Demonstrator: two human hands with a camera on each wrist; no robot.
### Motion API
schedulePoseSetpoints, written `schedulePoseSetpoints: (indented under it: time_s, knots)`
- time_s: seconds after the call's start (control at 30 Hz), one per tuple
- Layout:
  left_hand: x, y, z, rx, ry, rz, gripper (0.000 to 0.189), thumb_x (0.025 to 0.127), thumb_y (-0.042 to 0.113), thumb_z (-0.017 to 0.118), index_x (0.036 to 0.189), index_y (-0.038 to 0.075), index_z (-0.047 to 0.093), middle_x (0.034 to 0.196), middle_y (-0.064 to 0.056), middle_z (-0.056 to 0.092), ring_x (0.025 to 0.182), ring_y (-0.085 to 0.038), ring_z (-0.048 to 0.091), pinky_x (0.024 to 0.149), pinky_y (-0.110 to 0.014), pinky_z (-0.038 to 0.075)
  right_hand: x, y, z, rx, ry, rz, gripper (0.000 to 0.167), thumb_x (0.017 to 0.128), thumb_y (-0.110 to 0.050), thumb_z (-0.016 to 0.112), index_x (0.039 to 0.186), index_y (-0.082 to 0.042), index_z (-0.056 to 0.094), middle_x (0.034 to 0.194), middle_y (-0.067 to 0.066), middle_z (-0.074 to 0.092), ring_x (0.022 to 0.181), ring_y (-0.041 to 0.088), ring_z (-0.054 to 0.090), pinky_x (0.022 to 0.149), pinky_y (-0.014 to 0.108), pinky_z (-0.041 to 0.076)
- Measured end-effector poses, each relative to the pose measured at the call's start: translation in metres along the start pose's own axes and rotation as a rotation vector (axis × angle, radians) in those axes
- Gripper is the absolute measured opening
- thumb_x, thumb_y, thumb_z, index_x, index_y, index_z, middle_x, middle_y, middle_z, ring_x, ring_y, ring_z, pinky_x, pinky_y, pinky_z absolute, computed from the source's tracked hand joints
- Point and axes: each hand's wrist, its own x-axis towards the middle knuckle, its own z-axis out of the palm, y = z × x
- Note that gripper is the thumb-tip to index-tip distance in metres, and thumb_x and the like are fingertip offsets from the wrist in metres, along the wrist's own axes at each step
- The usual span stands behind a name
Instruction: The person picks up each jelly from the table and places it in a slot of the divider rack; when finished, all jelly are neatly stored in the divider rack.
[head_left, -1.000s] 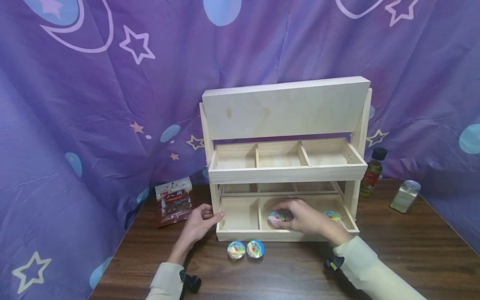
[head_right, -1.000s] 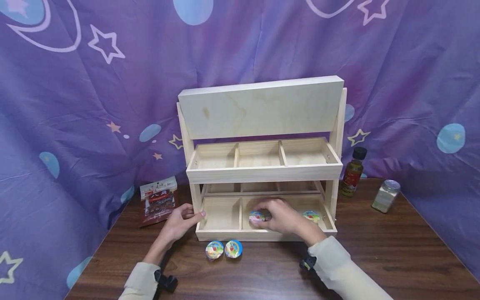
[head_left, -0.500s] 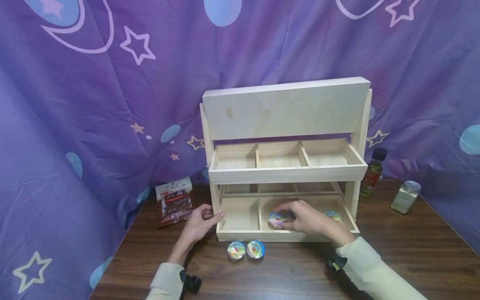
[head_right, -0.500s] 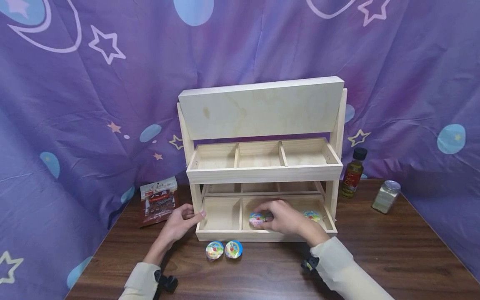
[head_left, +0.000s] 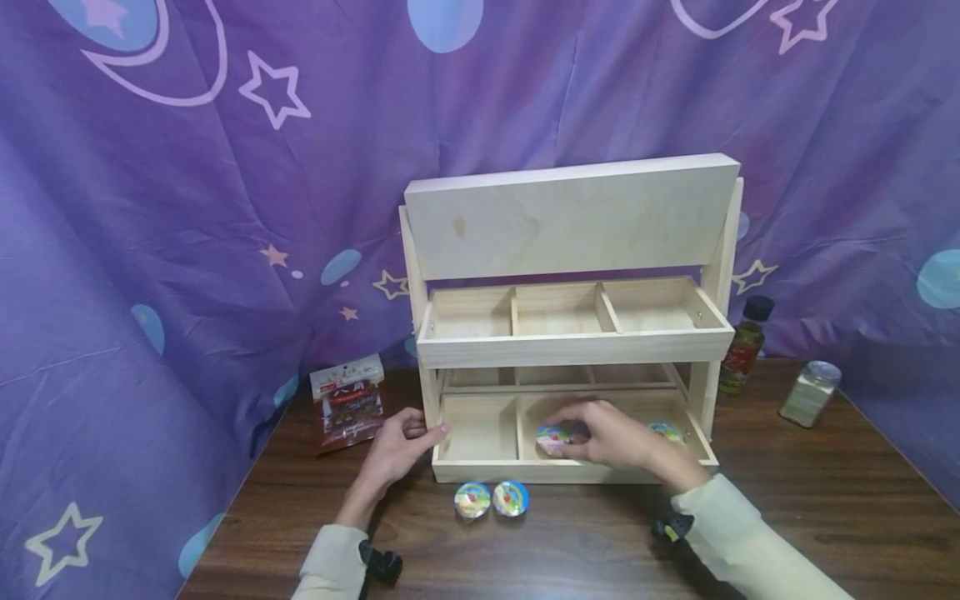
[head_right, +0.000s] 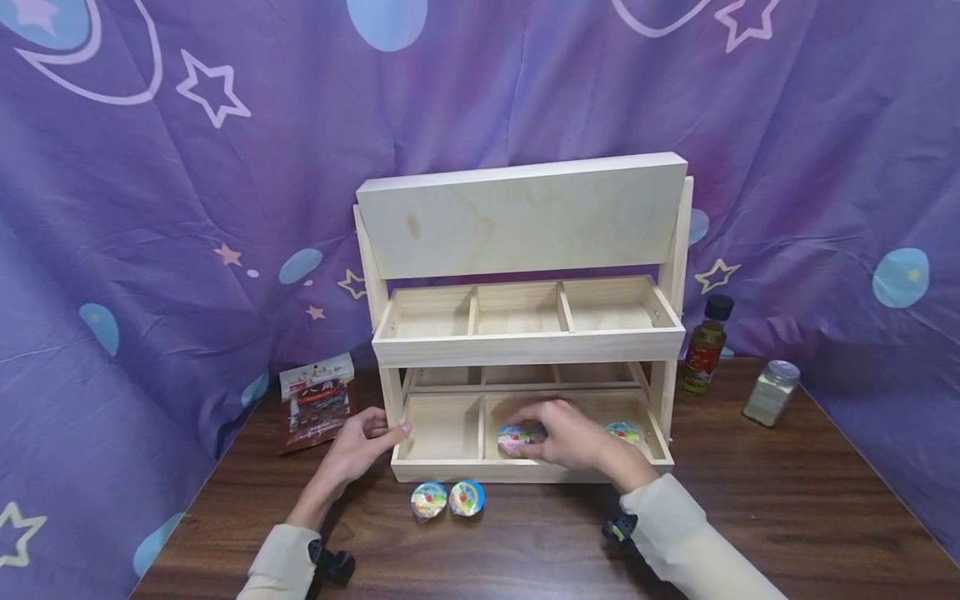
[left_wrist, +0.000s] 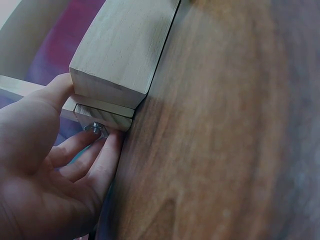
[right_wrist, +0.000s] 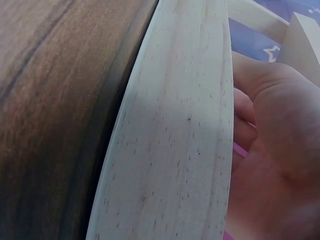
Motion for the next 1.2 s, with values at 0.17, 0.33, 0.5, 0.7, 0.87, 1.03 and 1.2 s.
schedulePoseSetpoints:
  time_s: [0.17, 0.33, 0.5, 0.7, 0.87, 1.03, 1.2]
  knots:
    - [0.001, -0.001, 0.001, 0.000, -0.005, -0.004, 0.051, 0.092, 0.042, 0.087, 0.121, 0.003, 0.070, 0.121, -0.016, 0.079, 0.117, -0.032, 0.075, 0.101, -0.046, 0.064, 0.000, 0.003, 0.002, 0.004, 0.006, 0.003, 0.039, 0.092, -0.037, 0.088, 0.123, -0.014, 0.079, 0.109, -0.002, 0.081, 0.080, 0.001, 0.065, 0.078, 0.026, 0.060]
    - [0.002, -0.001, 0.002, 0.003, -0.005, -0.009, 0.052, 0.091, 0.043, 0.087, 0.121, 0.005, 0.070, 0.121, -0.015, 0.079, 0.118, -0.031, 0.075, 0.102, -0.046, 0.063, -0.005, -0.007, 0.002, 0.004, 0.037, -0.017, 0.036, 0.096, -0.033, 0.084, 0.126, -0.013, 0.077, 0.113, -0.002, 0.080, 0.083, 0.006, 0.066, 0.083, 0.032, 0.062]
    - [0.003, -0.001, 0.001, 0.007, -0.004, -0.009, 0.051, 0.091, 0.043, 0.087, 0.120, 0.005, 0.071, 0.120, -0.015, 0.080, 0.117, -0.031, 0.075, 0.101, -0.046, 0.064, -0.011, -0.035, 0.007, -0.036, 0.168, -0.127, 0.033, 0.096, -0.023, 0.084, 0.126, -0.011, 0.077, 0.124, 0.001, 0.077, 0.113, 0.018, 0.071, 0.100, 0.045, 0.062]
    - [0.003, -0.001, 0.001, 0.016, -0.008, -0.019, 0.054, 0.092, 0.045, 0.087, 0.122, 0.004, 0.070, 0.123, -0.017, 0.078, 0.119, -0.032, 0.074, 0.102, -0.047, 0.063, -0.016, -0.070, 0.025, 0.090, 0.131, -0.217, 0.027, 0.097, -0.017, 0.082, 0.123, -0.012, 0.077, 0.099, -0.009, 0.071, 0.086, 0.006, 0.064, 0.076, 0.025, 0.061]
    - [0.003, 0.001, 0.000, 0.021, 0.005, -0.040, 0.054, 0.091, 0.045, 0.087, 0.123, 0.005, 0.070, 0.124, -0.016, 0.078, 0.120, -0.032, 0.073, 0.103, -0.047, 0.063, -0.021, -0.089, 0.039, 0.120, -0.042, -0.240, 0.033, 0.102, -0.028, 0.078, 0.133, -0.016, 0.073, 0.116, -0.008, 0.072, 0.086, 0.002, 0.061, 0.076, 0.019, 0.057]
    - [0.002, 0.002, 0.001, 0.027, 0.003, -0.043, 0.054, 0.092, 0.046, 0.086, 0.123, 0.005, 0.070, 0.124, -0.016, 0.078, 0.120, -0.032, 0.073, 0.102, -0.046, 0.063, -0.023, -0.091, 0.047, 0.070, -0.067, -0.217, 0.035, 0.100, -0.024, 0.079, 0.134, -0.017, 0.073, 0.128, -0.006, 0.070, 0.086, 0.000, 0.061, 0.076, 0.016, 0.056]
    - [0.001, 0.002, 0.001, 0.027, 0.001, -0.032, 0.054, 0.092, 0.045, 0.086, 0.123, 0.004, 0.069, 0.124, -0.018, 0.078, 0.120, -0.033, 0.074, 0.102, -0.047, 0.063, -0.025, -0.089, 0.052, 0.016, -0.071, -0.227, 0.037, 0.099, -0.013, 0.077, 0.135, -0.017, 0.074, 0.135, -0.006, 0.068, 0.105, 0.004, 0.066, 0.094, 0.025, 0.060]
